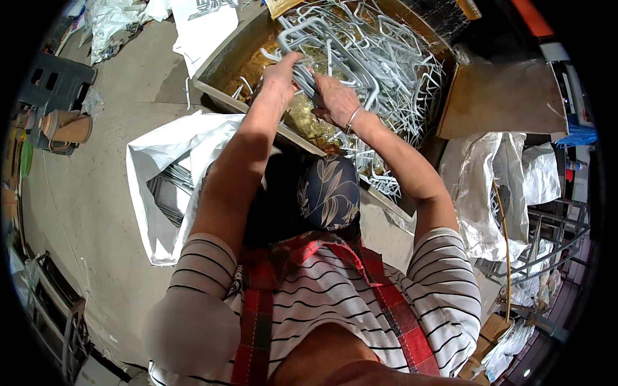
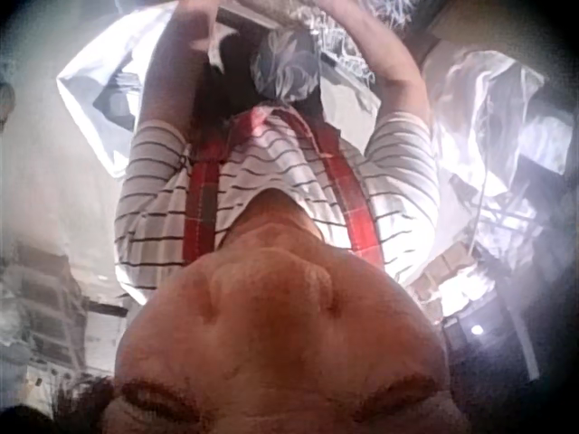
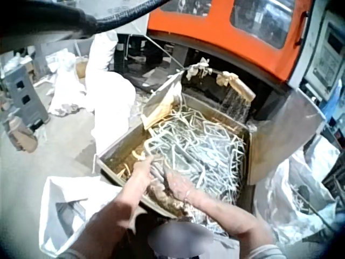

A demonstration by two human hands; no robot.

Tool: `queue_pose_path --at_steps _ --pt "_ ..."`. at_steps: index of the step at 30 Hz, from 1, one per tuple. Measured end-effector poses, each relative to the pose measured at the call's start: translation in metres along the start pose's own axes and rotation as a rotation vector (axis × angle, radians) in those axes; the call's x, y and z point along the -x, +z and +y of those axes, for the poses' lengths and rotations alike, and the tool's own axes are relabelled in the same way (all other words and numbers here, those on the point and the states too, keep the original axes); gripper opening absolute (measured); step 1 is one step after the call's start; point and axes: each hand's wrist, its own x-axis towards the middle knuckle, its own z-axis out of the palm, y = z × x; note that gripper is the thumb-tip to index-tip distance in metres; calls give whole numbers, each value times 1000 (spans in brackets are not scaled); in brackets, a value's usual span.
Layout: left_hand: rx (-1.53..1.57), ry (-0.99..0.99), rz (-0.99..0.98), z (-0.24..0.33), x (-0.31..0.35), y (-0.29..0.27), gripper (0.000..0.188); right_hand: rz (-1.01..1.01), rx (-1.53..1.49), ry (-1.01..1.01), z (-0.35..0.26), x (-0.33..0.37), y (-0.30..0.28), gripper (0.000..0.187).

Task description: The person sorts white plastic hangers from a large pile in a wooden bin. They pick up hangers, separate them, and place them into a white sack on the floor. The process involves repetitive picking and placing of the hangers.

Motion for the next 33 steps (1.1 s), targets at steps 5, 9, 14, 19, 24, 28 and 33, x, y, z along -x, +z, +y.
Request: queue_pose_path --at_steps 5,9,14,19,24,28,33 --pt "165 -27 -53 9 -15 -13 21 -52 -202 301 18 39 4 91" --pt "-175 32 38 8 -20 -20 33 -63 72 307 54 73 18 68" --pt "-308 217 117 14 -18 -15 26 -14 228 762 183 173 12 34" --pt "-1104 541 -86 -14 -22 -1 23 -72 159 792 162 151 -54 33" --pt "-466 243 -553 -12 -3 15 18 -199 458 365 113 102 -88 29" --pt "-170 155 -653 -10 3 17 24 -181 636 11 86 69 -98 25" --pt "-328 150 -648 -18 17 31 28 -93 707 -350 85 35 -82 17"
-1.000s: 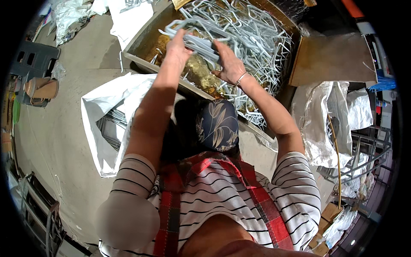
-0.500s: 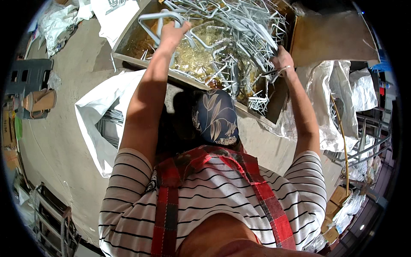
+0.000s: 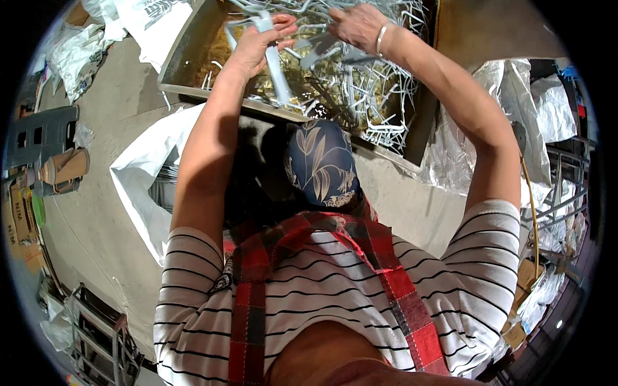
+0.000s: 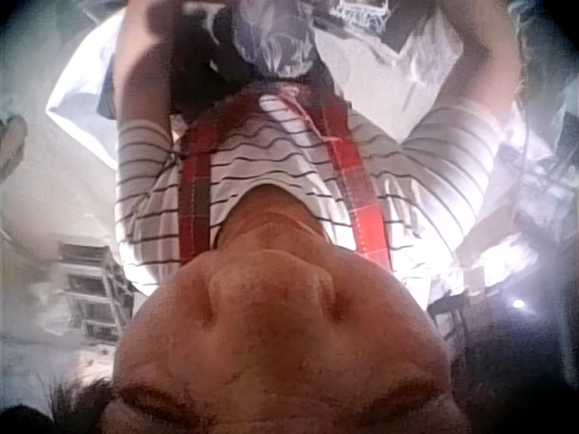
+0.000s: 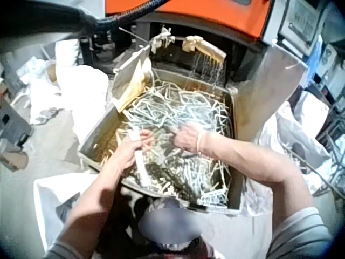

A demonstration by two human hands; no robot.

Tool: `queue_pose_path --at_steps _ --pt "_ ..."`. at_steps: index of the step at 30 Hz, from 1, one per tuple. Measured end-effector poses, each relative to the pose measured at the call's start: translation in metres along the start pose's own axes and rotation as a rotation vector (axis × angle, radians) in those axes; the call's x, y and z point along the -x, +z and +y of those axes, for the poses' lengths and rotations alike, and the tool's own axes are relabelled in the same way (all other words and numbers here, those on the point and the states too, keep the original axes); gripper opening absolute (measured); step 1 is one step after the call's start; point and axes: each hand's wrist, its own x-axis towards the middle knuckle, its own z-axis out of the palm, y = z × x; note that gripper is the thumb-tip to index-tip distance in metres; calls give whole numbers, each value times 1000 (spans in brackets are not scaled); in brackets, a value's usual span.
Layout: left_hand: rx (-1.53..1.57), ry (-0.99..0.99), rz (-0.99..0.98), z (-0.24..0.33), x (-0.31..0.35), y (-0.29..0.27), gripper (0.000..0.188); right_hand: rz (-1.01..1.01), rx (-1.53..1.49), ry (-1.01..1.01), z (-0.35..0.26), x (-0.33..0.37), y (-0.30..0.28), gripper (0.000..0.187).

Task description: The person sorts white plastic hangers from a large pile in a wooden bin. They pick up hangers, separate them, and place them into a white sack on the floor. The process involves repetitive picking and placing of the hangers.

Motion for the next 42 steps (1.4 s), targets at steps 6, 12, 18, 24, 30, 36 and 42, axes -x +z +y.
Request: queue_pose_path --at_steps 6,12,18,24,30,36,42 --pt "-769 215 -172 5 8 26 23 230 -271 147 -7 -44 -20 15" --pt "-313 -122 391 -1 3 3 21 534 -399 710 5 -15 32 24" --pt "125 102 383 26 8 19 18 -581 -935 1225 -65 57 219 64" --pt "-96 -47 416 -1 -5 -30 12 95 -1064 1573 -100 37 186 64" --pt "-318 -76 295 -38 -11 -6 18 614 -1380 1424 -41 84 92 31" --pt "-339 39 56 -59 -8 20 20 478 -1494 1048 -33 76 11 35" --pt "-13 -93 39 -56 -10 16 16 600 -2150 742 -18 56 11 31"
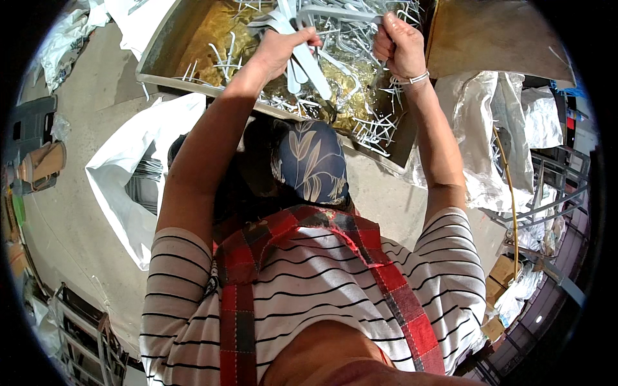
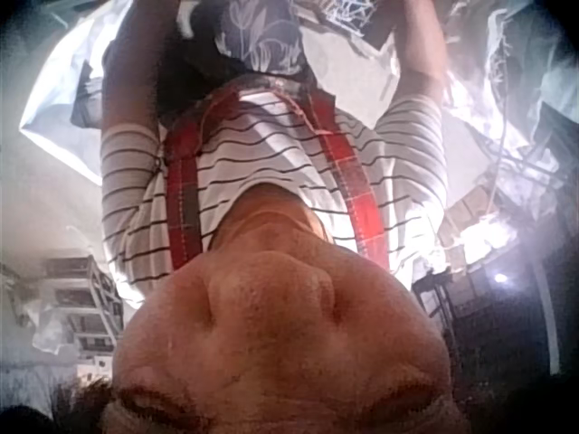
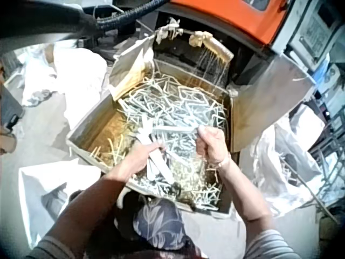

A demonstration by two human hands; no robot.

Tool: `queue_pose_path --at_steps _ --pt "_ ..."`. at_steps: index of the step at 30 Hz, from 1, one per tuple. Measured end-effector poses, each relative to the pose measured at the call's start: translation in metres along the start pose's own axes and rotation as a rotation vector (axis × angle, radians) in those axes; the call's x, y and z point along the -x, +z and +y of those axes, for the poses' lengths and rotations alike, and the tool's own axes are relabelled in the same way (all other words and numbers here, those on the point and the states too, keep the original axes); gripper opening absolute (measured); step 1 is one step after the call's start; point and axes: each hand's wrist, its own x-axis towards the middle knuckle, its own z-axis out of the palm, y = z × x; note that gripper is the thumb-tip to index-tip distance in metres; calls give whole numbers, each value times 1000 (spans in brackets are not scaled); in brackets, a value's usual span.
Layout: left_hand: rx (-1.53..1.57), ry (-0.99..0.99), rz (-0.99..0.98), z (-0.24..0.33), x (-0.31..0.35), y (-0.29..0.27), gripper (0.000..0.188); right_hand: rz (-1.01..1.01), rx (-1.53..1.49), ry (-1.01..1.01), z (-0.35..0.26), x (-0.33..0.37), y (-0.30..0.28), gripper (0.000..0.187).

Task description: The person sorts white plastic hangers from a large pile in a wooden bin. They pick up hangers, separate them, and place them into a white sack on the floor. The process involves repetitive picking and placing of the hangers.

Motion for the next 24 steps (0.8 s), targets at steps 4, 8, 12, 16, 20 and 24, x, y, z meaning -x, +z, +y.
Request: queue_pose_path --at_steps 4,8,12,16,20,24 --pt "250 42 78 18 -3 -13 7 301 -175 -53 54 -23 -35 33" --pt "374 9 23 32 -6 -20 6 240 283 526 175 -6 -62 31" --pt "422 -83 37 50 6 -13 16 246 -84 788 178 -13 30 26" --pt "475 47 20 53 -3 -26 24 305 -238 648 195 -18 16 42" --pt "380 53 135 60 -4 -44 23 232 -149 735 169 -13 -5 30" --pt "456 216 229 73 3 -43 21 129 886 641 134 -5 -8 43"
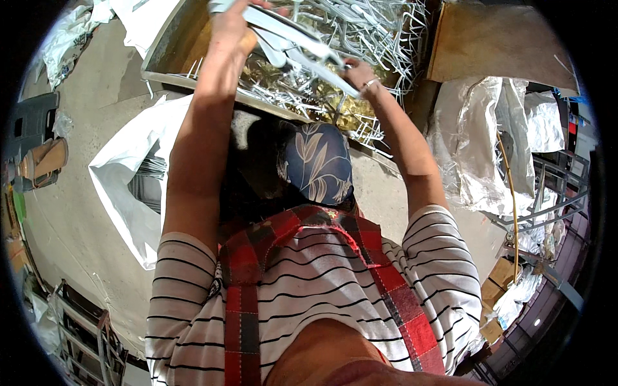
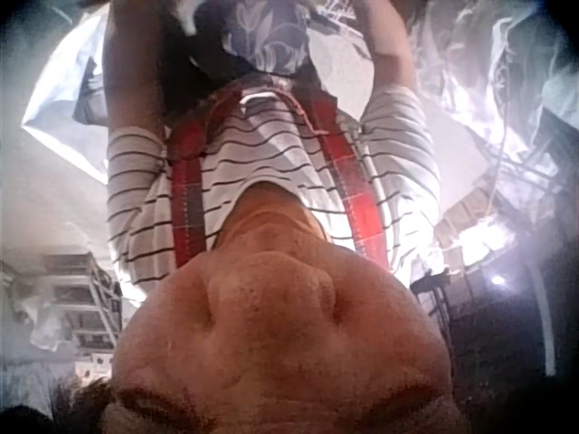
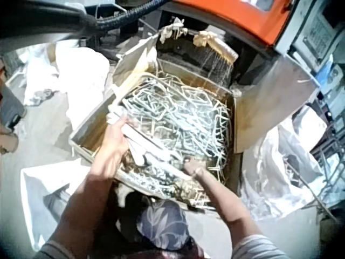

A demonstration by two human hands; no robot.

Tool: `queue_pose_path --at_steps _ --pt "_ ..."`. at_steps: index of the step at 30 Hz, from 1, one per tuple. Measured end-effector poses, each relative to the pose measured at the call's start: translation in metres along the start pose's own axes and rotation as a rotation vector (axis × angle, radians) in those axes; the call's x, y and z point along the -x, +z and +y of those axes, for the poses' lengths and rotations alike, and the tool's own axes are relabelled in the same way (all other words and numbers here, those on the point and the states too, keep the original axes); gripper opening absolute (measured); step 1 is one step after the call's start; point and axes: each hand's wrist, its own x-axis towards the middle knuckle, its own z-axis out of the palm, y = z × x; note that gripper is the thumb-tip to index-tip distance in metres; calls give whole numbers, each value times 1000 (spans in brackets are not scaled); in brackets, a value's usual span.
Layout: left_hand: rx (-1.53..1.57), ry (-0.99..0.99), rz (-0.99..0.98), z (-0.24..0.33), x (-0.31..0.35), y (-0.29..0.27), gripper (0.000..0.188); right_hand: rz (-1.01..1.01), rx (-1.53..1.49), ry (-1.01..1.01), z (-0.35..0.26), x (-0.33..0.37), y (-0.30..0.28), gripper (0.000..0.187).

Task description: The person sorts white plastic hangers from a large pile in a wooden bin. They pick up hangers, separate them, and place them into a white sack on the floor. The process involves repetitive picking and placing of the hangers.

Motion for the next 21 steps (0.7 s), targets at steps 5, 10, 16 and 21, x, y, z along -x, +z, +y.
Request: queue_pose_path --at_steps 5,10,16,21 --pt "-532 335 366 26 8 5 19 314 551 -27 77 -5 -39 50" --pt "-1177 279 489 10 32 30 37 332 1163 -312 52 4 -82 37" --pt "-1472 282 668 21 28 25 42 614 571 -99 98 26 -145 30" --pt "-1354 165 308 1 28 22 23 459 662 -306 37 34 -134 28"
